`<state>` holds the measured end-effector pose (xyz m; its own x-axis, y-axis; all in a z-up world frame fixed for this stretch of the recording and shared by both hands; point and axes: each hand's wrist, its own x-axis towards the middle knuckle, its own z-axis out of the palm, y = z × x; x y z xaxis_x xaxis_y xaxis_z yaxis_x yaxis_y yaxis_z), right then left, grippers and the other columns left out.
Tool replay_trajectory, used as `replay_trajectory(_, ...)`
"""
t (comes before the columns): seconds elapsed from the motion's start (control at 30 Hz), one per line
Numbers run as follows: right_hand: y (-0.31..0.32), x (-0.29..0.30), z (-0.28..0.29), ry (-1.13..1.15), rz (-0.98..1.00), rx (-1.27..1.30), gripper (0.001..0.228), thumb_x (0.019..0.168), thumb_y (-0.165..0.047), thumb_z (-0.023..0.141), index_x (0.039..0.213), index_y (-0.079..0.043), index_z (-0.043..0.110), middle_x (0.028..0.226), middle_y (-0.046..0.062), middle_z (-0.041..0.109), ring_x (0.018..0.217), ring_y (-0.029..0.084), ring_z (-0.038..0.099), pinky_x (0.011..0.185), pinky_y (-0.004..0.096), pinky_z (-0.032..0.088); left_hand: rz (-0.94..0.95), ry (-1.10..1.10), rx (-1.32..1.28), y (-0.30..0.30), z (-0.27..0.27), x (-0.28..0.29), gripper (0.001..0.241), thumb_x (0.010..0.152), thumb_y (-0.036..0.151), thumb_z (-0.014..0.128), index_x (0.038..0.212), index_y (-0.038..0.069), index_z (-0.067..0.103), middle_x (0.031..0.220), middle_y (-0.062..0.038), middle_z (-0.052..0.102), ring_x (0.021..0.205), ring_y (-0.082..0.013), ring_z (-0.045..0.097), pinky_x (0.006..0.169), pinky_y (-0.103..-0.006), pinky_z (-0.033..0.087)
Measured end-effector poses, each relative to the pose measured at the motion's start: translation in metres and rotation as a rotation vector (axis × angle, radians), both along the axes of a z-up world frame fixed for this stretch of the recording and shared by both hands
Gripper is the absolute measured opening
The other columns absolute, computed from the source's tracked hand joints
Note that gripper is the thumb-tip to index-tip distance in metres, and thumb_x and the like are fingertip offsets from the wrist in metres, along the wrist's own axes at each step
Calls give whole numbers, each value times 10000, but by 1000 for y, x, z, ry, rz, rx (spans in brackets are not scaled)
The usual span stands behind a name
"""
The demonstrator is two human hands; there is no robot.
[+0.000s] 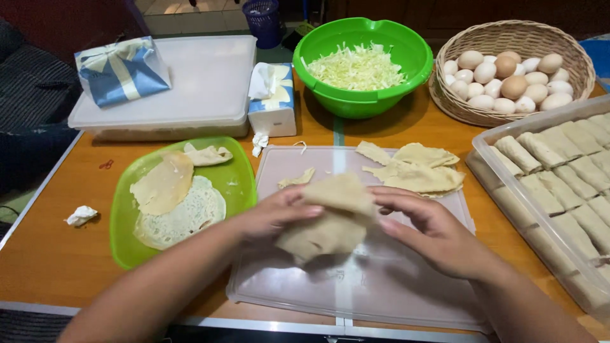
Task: The recorder is rolling pieces of dough with cabbage filling to make spring rolls.
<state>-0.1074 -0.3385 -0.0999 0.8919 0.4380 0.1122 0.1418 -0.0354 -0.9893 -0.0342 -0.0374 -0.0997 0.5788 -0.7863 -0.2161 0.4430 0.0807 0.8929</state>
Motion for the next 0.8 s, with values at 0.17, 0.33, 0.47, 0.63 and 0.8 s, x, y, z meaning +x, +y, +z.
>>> replay_trajectory(0.17,27,21,-3,-253,-101,-551,533,922,-333,674,1387,-80,615,1438,103,643,1363,240,571,1151,363,398,60,-63,295,50,30,10,571,911,247,674,1446,125,515,1225,-96,714,997,-187,720,852,-340,603)
replay_trajectory(0.33,50,20,-11,-379,-62,-798,667,849,-379,766,1378,-31,557,1366,168,585,1264,330,521,1081,415,396,24,-127,516,80,41,14,514,932,273,644,1422,145,553,1147,-82,736,892,-171,704,764,-329,597)
replay_trajectory(0.47,56,20,-16,-512,-101,-826,579,837,-340,775,1305,-39,616,1302,168,616,1232,345,527,1045,440,412,-169,-166,568,85,43,16,483,951,290,597,1414,159,555,1125,-62,744,916,-139,697,785,-312,579)
replay_trajectory(0.63,56,22,-14,-442,-97,-809,427,810,-272,779,1179,-82,678,1168,110,682,1180,302,585,1019,411,457,-474,-332,632,65,55,13,473,1003,333,553,1428,126,563,1185,-27,735,1025,-103,677,899,-276,560)
replay_trajectory(0.8,42,32,-27,-485,-109,-671,347,842,-219,779,1153,-78,717,1087,94,730,1080,257,661,960,387,503,-801,-427,391,22,44,12,543,1050,322,554,1537,103,454,1361,-47,651,1205,-88,586,1034,-266,479)
